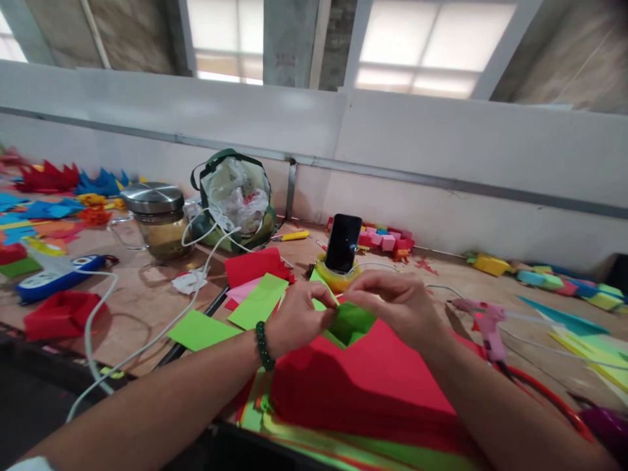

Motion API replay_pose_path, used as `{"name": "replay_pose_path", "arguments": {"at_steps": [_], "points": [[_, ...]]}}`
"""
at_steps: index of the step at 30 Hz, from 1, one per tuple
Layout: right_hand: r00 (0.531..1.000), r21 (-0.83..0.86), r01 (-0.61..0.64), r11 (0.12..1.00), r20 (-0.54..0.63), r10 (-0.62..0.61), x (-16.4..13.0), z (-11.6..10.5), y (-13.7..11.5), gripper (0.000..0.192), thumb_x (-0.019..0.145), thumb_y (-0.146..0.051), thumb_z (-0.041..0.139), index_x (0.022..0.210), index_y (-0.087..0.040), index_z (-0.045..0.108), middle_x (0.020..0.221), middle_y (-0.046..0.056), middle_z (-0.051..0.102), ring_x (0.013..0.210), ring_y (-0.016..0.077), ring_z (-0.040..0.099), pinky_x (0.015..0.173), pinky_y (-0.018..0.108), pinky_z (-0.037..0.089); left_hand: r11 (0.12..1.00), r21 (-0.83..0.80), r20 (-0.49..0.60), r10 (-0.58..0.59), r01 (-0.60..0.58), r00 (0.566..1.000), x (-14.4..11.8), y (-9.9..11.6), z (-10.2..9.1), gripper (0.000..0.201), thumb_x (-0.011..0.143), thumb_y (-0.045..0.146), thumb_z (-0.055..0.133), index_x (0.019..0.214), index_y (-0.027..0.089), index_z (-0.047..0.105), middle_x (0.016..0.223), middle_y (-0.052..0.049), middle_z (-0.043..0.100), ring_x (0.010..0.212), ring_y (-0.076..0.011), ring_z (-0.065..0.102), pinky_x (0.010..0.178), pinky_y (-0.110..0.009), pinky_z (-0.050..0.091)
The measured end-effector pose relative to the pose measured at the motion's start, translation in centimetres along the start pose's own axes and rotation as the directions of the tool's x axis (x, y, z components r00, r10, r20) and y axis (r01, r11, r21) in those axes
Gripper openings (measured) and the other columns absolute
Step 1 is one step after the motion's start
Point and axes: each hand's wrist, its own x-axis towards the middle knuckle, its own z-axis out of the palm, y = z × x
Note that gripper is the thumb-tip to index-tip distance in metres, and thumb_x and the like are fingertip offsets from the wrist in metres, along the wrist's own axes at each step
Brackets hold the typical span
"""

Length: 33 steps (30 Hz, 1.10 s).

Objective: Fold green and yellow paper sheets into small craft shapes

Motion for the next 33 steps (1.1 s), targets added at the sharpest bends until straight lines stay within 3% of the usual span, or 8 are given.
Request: {"name": "replay_pose_path", "arguments": {"at_steps": [4,7,11,14,17,20,24,33], "points": [[0.974,-0.050,-0.061,0.997,-0.220,0.049,0.4,-1.0,-0.2,0.021,0.081,-0.038,0.062,0.089,-0.019,0.063,0.087,0.005,0.066,0.073,0.0158,0.061,0.060,0.026,0.048,0.998,-0.032,-0.082,-0.060,0.058,0.995,0.4,-0.5,0.1,0.009,0.063,0.014,0.064,0.058,0.015,0.056,0.056,0.002,0.056,0.054,-0.0099,0.048,0.053,-0.021,0.035],[0.982,-0.260,-0.187,0.947,-0.075,0.173,0.7,-1.2,0.4,0.036,0.077,-0.042,0.064,0.103,-0.018,0.056,0.078,0.002,0.064,0.065,0.0152,0.058,0.054,0.025,0.043,1.000,-0.013,-0.176,-0.029,0.027,0.984,0.6,-0.8,0.2,0.009,0.061,0.012,0.061,0.061,0.016,0.053,0.058,0.004,0.053,0.054,-0.0086,0.044,0.052,-0.020,0.033],[0.957,-0.436,-0.193,0.879,0.114,0.266,0.8,-0.4,1.4,0.012,0.078,-0.029,0.059,0.083,-0.017,0.061,0.058,-0.004,0.055,0.053,0.0119,0.050,0.049,0.023,0.032,1.000,0.011,-0.174,-0.005,0.007,0.985,0.4,-1.3,0.4,0.007,0.063,0.013,0.057,0.064,0.017,0.051,0.059,0.005,0.050,0.055,-0.0087,0.043,0.053,-0.020,0.033],[0.974,-0.395,-0.098,0.913,0.151,0.169,0.7,0.2,2.0,0.009,0.076,-0.018,0.054,0.069,-0.017,0.060,0.059,-0.003,0.053,0.056,0.0105,0.048,0.051,0.022,0.032,0.999,-0.011,-0.094,-0.039,0.038,0.995,0.4,-1.9,0.6,0.009,0.064,0.014,0.054,0.073,0.016,0.055,0.064,0.004,0.053,0.058,-0.0098,0.047,0.055,-0.021,0.036],[0.975,-0.366,-0.093,0.926,0.154,0.159,0.5,0.5,2.2,0.015,0.074,-0.018,0.053,0.084,-0.017,0.064,0.065,-0.003,0.058,0.057,0.0113,0.049,0.053,0.022,0.035,0.999,-0.013,0.003,-0.051,0.051,0.999,0.5,-2.3,0.7,0.018,0.065,0.014,0.052,0.081,0.014,0.060,0.068,0.002,0.058,0.062,-0.0120,0.051,0.058,-0.022,0.039],[0.973,-0.366,-0.144,0.920,0.119,0.199,0.5,0.8,2.4,0.028,0.069,-0.020,0.059,0.097,-0.017,0.063,0.072,-0.001,0.062,0.061,0.0135,0.053,0.055,0.023,0.037,0.999,0.024,-0.017,-0.028,0.028,0.999,0.6,-2.4,0.6,0.014,0.066,0.015,0.051,0.075,0.013,0.061,0.070,0.000,0.059,0.067,-0.0134,0.052,0.061,-0.024,0.040],[0.953,-0.326,-0.160,0.932,0.194,0.231,0.7,1.1,3.1,0.013,0.068,-0.013,0.051,0.075,-0.016,0.062,0.064,-0.003,0.057,0.058,0.0118,0.050,0.052,0.021,0.034,0.999,0.035,-0.074,0.013,-0.010,0.997,0.7,-2.4,0.6,0.006,0.065,0.014,0.053,0.069,0.013,0.058,0.067,0.002,0.055,0.066,-0.0123,0.049,0.063,-0.023,0.039],[0.965,-0.463,-0.117,0.879,0.158,0.211,0.5,0.6,2.9,0.009,0.072,-0.018,0.051,0.066,-0.017,0.058,0.055,-0.004,0.049,0.051,0.0098,0.042,0.048,0.023,0.025,0.946,-0.286,-0.034,-0.167,0.151,0.985,1.0,-1.6,0.9,0.021,0.061,0.012,0.053,0.078,0.011,0.066,0.069,0.000,0.066,0.059,-0.0116,0.056,0.057,-0.021,0.045]]}}
